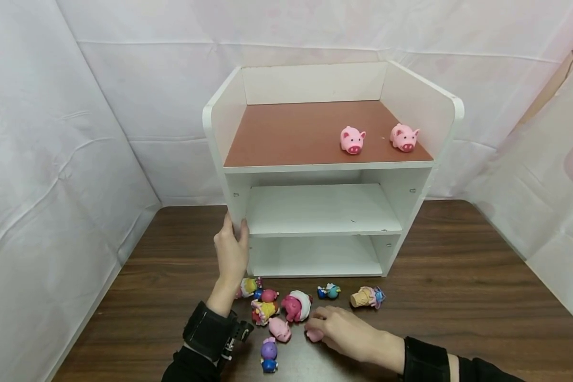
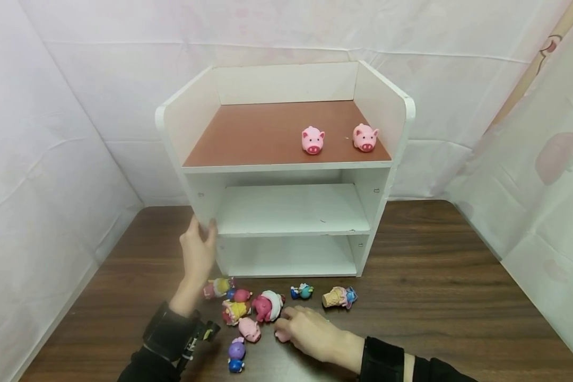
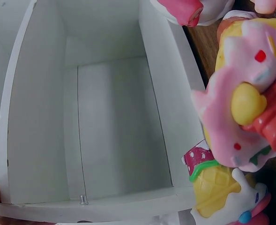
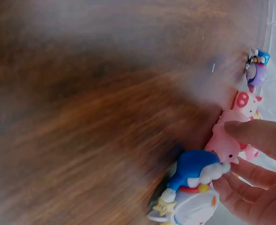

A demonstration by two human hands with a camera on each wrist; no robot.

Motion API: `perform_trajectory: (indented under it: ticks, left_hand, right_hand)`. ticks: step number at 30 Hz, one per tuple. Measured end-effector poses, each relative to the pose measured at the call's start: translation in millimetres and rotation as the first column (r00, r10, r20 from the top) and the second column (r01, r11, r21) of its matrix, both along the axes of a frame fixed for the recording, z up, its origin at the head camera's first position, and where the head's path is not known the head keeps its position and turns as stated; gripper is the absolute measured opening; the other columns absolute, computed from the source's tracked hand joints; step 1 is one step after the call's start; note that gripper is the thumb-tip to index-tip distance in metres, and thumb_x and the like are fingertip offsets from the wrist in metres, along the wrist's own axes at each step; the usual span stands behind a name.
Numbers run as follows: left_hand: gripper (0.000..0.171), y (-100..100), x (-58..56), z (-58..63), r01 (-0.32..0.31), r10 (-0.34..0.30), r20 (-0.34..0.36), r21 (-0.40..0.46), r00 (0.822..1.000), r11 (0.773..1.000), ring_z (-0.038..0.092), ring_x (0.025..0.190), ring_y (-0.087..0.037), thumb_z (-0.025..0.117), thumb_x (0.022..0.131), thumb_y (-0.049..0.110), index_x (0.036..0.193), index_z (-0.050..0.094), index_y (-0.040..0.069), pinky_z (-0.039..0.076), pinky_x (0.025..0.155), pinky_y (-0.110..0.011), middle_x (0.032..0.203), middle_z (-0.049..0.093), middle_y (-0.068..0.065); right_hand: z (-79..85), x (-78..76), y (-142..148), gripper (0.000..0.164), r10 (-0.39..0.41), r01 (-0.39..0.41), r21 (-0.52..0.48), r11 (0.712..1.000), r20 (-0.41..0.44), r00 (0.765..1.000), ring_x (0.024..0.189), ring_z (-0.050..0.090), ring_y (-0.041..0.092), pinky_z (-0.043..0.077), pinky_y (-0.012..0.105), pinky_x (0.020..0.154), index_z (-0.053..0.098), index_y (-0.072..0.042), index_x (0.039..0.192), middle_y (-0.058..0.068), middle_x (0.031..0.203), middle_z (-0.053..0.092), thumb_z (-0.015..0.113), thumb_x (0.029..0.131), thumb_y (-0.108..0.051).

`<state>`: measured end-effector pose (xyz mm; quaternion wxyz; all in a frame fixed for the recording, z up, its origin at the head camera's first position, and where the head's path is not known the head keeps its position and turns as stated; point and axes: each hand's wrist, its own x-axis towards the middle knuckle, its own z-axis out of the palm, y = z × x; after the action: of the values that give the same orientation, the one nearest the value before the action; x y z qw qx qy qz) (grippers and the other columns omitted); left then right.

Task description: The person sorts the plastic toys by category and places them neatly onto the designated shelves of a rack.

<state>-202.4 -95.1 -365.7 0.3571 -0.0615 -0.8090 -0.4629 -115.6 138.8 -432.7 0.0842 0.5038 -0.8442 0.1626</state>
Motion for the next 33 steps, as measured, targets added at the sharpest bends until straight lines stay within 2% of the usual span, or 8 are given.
perform_trajectory:
  ticks: [4, 9, 14, 18, 22, 27, 33]
  left_hand:
    - [0.036, 0.0, 0.4, 0.8, -0.003, 0.003, -0.005, -0.003, 1.000, 1.000, 0.054, 0.101, -0.034, 0.051, 0.088, 0.003, 0.123, 0.044, -0.005, 0.046, 0.078, -0.043, 0.113, 0.055, -0.024]
    - [0.035, 0.2, 0.8, 1.2, -0.006, 0.006, -0.018, -0.002, 1.000, 1.000, 0.054, 0.100, -0.035, 0.051, 0.088, 0.002, 0.122, 0.045, -0.006, 0.046, 0.077, -0.044, 0.112, 0.055, -0.024]
    - [0.036, 0.1, 0.3, 0.1, -0.001, 0.001, -0.013, 0.003, 1.000, 1.000, 0.054, 0.100, -0.035, 0.050, 0.088, 0.003, 0.123, 0.044, -0.005, 0.046, 0.077, -0.044, 0.113, 0.055, -0.024]
    - [0.036, -0.1, 0.3, -0.5, -0.001, 0.001, -0.006, 0.006, 1.000, 1.000, 0.054, 0.101, -0.034, 0.050, 0.089, 0.004, 0.123, 0.044, -0.005, 0.046, 0.077, -0.043, 0.113, 0.055, -0.023]
    - [0.036, -0.4, 0.5, -0.5, -0.003, 0.003, -0.001, 0.007, 1.000, 1.000, 0.054, 0.101, -0.033, 0.051, 0.088, 0.004, 0.123, 0.045, -0.005, 0.046, 0.077, -0.043, 0.113, 0.055, -0.023]
    - [0.035, -0.3, 0.4, -0.3, -0.004, 0.004, 0.004, 0.005, 1.000, 1.000, 0.054, 0.102, -0.033, 0.050, 0.089, 0.004, 0.122, 0.045, -0.005, 0.046, 0.078, -0.042, 0.113, 0.055, -0.023]
    - [0.036, -0.4, -0.2, -1.2, 0.000, 0.000, 0.002, 0.006, 1.000, 1.000, 0.054, 0.101, -0.033, 0.050, 0.089, 0.004, 0.122, 0.045, -0.006, 0.046, 0.077, -0.043, 0.113, 0.055, -0.023]
  right_hand:
    - [2.3, -3.1, 5.4, 0.023, -0.053, 0.051, 0.023, 0.998, 0.089, 0.995, 0.069, 0.049, 0.000, 0.040, 0.012, 0.057, 0.061, -0.011, 0.091, -0.005, 0.080, 0.052, 0.073, 0.071, -0.012]
    - [4.6, -4.6, 9.7, 0.028, -0.169, 0.162, 0.052, 0.985, 0.193, 0.967, 0.067, 0.050, 0.002, 0.041, 0.011, 0.053, 0.060, -0.006, 0.094, -0.001, 0.083, 0.055, 0.072, 0.070, -0.011]
    - [3.3, -5.1, 9.8, 0.026, -0.236, 0.228, 0.065, 0.972, 0.172, 0.957, 0.064, 0.052, 0.004, 0.042, 0.015, 0.050, 0.058, -0.005, 0.089, -0.002, 0.077, 0.055, 0.073, 0.070, -0.016]
    - [1.6, -4.8, 8.9, 0.027, -0.257, 0.249, 0.070, 0.966, 0.135, 0.957, 0.061, 0.050, 0.004, 0.041, 0.016, 0.049, 0.055, -0.007, 0.084, -0.003, 0.073, 0.053, 0.073, 0.070, -0.020]
    - [3.2, -4.6, 9.3, 0.031, -0.265, 0.256, 0.080, 0.963, 0.150, 0.952, 0.062, 0.050, 0.004, 0.041, 0.017, 0.048, 0.055, -0.007, 0.086, -0.003, 0.073, 0.053, 0.074, 0.070, -0.026]
    - [10.5, -4.5, 13.5, 0.045, -0.236, 0.224, 0.083, 0.971, 0.184, 0.954, 0.073, 0.054, 0.009, 0.045, 0.020, 0.057, 0.058, -0.003, 0.099, 0.001, 0.086, 0.056, 0.077, 0.066, -0.027]
    - [13.2, -7.1, 18.9, 0.052, -0.069, 0.059, 0.077, 0.995, 0.122, 0.990, 0.095, 0.052, 0.013, 0.046, 0.024, 0.076, 0.057, -0.008, 0.105, 0.004, 0.105, 0.052, 0.080, 0.059, -0.013]
